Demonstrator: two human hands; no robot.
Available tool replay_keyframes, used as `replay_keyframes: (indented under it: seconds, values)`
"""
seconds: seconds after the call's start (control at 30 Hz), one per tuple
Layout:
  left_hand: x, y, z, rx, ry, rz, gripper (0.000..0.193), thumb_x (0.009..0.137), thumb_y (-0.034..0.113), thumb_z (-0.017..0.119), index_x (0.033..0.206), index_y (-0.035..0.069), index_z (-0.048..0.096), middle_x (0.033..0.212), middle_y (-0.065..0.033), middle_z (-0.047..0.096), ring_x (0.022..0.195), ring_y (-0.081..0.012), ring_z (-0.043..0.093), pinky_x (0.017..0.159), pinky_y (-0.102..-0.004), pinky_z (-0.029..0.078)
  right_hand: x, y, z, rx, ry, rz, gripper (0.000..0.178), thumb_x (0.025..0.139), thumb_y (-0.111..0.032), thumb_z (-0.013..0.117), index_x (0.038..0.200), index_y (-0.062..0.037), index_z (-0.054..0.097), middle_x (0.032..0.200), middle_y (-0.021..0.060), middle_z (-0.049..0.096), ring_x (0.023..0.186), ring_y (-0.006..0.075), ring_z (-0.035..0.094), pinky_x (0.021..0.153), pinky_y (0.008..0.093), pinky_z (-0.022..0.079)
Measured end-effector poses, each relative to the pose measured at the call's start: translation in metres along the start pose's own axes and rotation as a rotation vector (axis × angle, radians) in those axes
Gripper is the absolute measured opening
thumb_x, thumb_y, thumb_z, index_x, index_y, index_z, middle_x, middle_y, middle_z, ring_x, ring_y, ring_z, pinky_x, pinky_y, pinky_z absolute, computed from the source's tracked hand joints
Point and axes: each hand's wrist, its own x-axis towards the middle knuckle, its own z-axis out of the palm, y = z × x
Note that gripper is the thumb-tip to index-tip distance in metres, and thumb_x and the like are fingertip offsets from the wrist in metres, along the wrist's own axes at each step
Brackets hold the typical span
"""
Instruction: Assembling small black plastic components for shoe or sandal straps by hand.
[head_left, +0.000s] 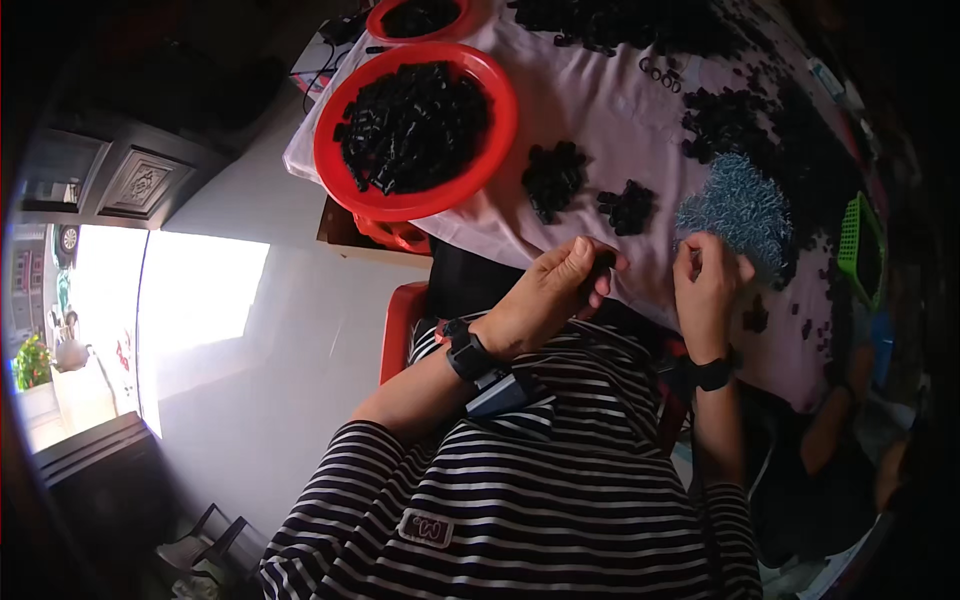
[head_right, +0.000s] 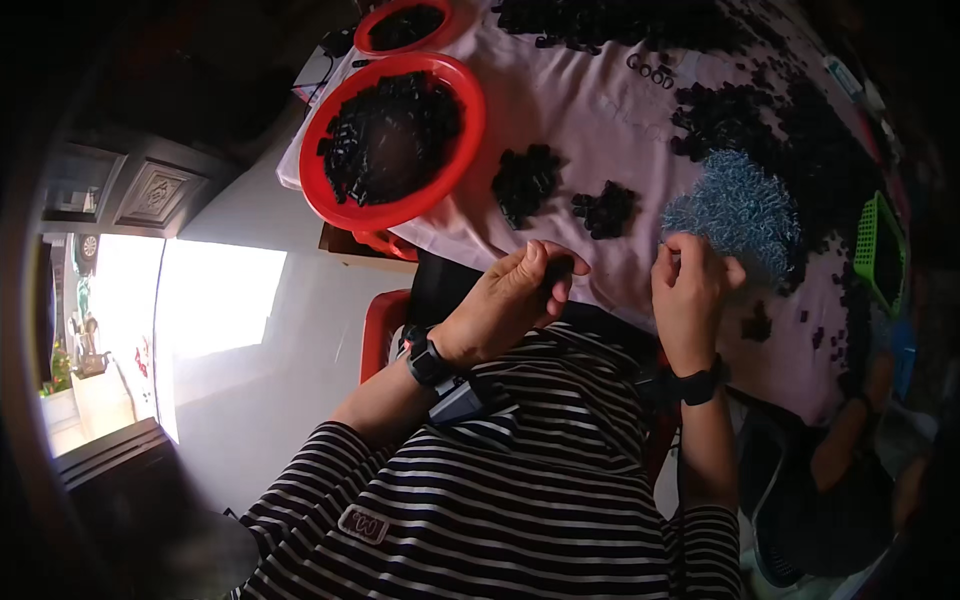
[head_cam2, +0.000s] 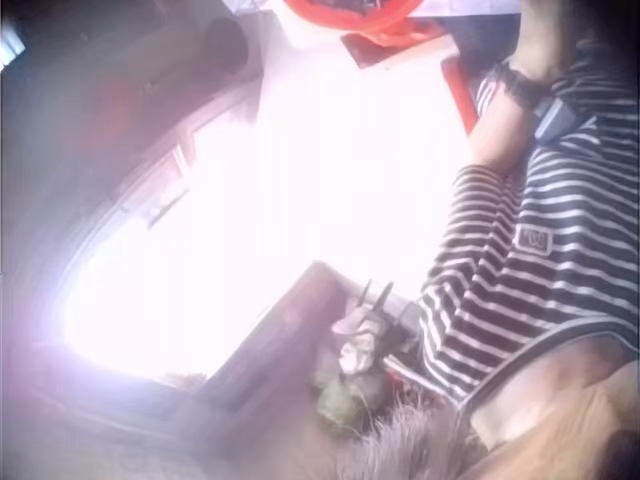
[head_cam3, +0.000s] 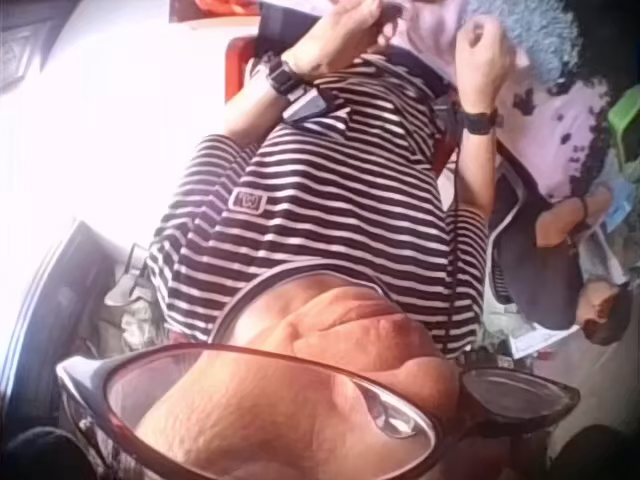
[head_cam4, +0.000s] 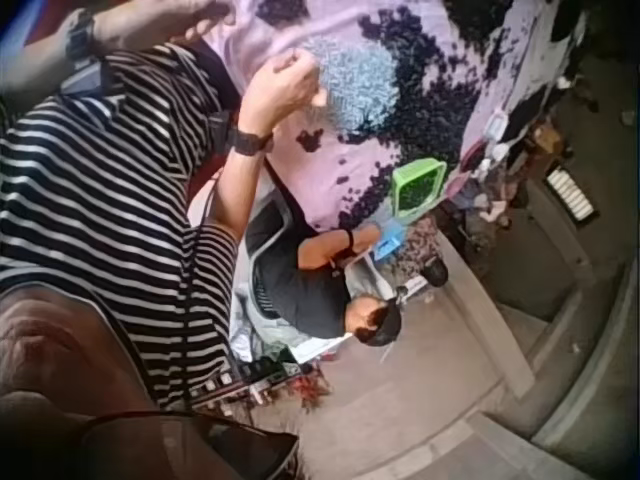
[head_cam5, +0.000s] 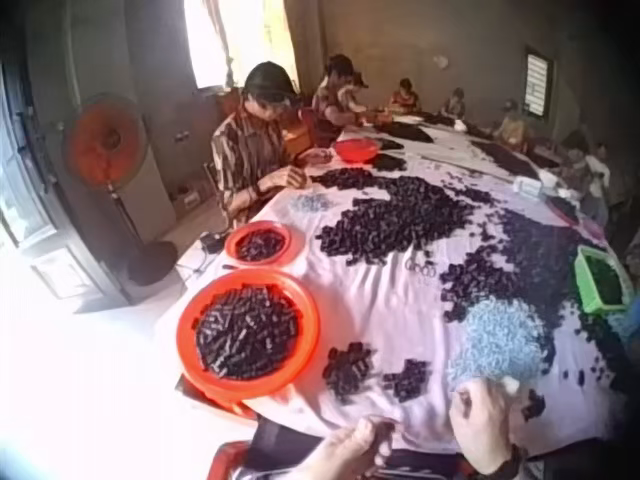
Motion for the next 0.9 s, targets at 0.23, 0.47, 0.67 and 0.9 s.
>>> replay_keyframes:
  seconds: [0.23,0.47,0.67,0.9]
  values:
    - [0.000,-0.002,-0.007,-0.005,0.095,0.033,0.056,0.107,0.056,0.041,0.117,0.004,0.060,0.086,0.0016,0.053,0.076,-0.0085,0.048,0.067,-0.0228,0.039,-0.003,-0.021,0.010,0.041,0.070,-0.202,0.022,0.086,-0.003,0.071,0.102,-0.0113,0.058,0.088,0.0025,0.063,0.084,0.0213,0.062,0.089,0.0401,0.034]
    - [0.001,0.008,0.001,-0.200,-0.008,0.016,0.055,0.107,0.050,0.045,0.130,0.001,0.060,0.086,0.0017,0.060,0.074,-0.0072,0.053,0.061,-0.0222,0.043,-0.004,-0.014,0.025,0.078,0.090,-0.228,0.022,0.085,-0.003,0.071,0.102,-0.0098,0.059,0.090,0.0033,0.064,0.086,0.0219,0.063,0.089,0.0407,0.035]
    - [0.001,0.008,-0.002,-0.165,-0.021,0.074,0.051,0.108,0.045,0.047,0.133,0.003,0.058,0.089,0.0023,0.058,0.074,-0.0070,0.051,0.061,-0.0218,0.040,-0.009,-0.006,0.031,0.057,0.082,-0.222,0.020,0.087,-0.002,0.070,0.102,-0.0095,0.060,0.093,0.0030,0.066,0.086,0.0217,0.064,0.092,0.0415,0.035]
    - [-0.003,0.015,0.006,-0.159,0.029,0.073,0.044,0.105,0.039,0.056,0.132,0.004,0.058,0.087,0.0024,0.059,0.075,-0.0051,0.053,0.062,-0.0200,0.041,-0.011,-0.003,0.033,0.054,0.095,-0.247,0.015,0.089,-0.005,0.068,0.101,-0.0091,0.060,0.094,0.0031,0.066,0.088,0.0217,0.065,0.091,0.0405,0.037]
